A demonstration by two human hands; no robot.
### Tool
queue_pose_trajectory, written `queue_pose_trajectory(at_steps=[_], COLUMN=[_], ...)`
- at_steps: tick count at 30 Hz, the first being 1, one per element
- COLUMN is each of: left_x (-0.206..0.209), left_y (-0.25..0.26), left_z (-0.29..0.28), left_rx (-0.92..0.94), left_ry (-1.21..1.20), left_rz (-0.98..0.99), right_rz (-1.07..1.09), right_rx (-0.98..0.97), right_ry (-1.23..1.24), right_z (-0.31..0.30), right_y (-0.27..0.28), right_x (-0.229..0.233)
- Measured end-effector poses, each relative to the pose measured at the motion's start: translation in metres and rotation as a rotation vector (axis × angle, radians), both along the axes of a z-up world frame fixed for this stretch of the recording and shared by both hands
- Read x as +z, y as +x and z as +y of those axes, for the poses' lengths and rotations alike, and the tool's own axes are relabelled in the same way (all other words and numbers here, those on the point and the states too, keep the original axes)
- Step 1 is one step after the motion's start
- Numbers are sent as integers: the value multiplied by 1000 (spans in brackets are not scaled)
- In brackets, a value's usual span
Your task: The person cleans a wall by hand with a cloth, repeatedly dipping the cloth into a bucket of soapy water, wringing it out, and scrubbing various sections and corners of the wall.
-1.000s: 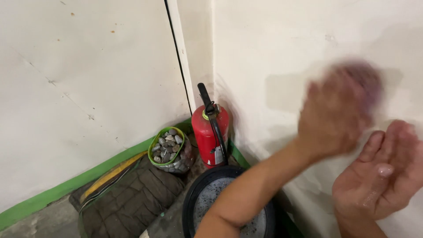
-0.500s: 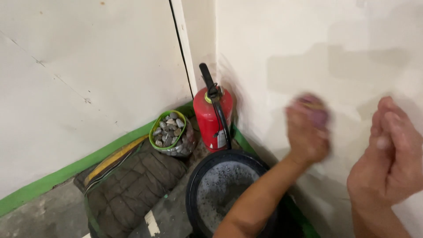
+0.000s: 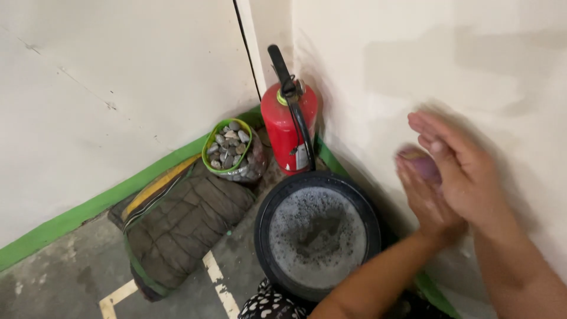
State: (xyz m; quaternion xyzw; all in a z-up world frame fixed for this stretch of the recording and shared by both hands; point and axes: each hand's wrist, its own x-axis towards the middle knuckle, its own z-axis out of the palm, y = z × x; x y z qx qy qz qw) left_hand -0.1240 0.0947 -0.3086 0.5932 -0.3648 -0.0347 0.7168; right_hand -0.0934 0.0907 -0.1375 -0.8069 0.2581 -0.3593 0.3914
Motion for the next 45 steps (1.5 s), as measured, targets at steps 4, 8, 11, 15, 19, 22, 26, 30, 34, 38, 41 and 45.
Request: queue_pose_trajectory(at_steps=[4,8,11,15,19,22,26,30,34,38,41,45], left_x=[-47,-23,27,21,-56,-122,-142,-34,1,-74,-113,-98], left_y=[81,70,3,-28,-24,-27,-12,-6,27,46,45,6], left_z=[-49,-38,-10,21,14,3,-8,-1,-15,-26,-30,-28], left_rx=[131,148,-21,80,101,70,-14,50,38,115,100,-26], left_ry=[151,327,-154,-48,32,65,59,-51,-49,168,296,394], left_rz=[499,750,431,-168,440,838,1305,531,143,554,948,1353], right_rz=[-410,-489,-129,112,12,70,35,53,-6,-27,47,126], right_rx=[168,193,-19,-182,-23,-21,8,91,-37,27,11,65], right_ry=[512,579,243,225,69,78,223,170,178,158,136,33], right_z=[5,14,18,23,14,15,-3,-1,-8,-14,-24,-29], right_y=[-19,-31,-17,-9,-5,-3,2,3,7,4,10,11], right_x=[12,24,22,12,-1,-21,-46,-51,-44,-61,-74,-83])
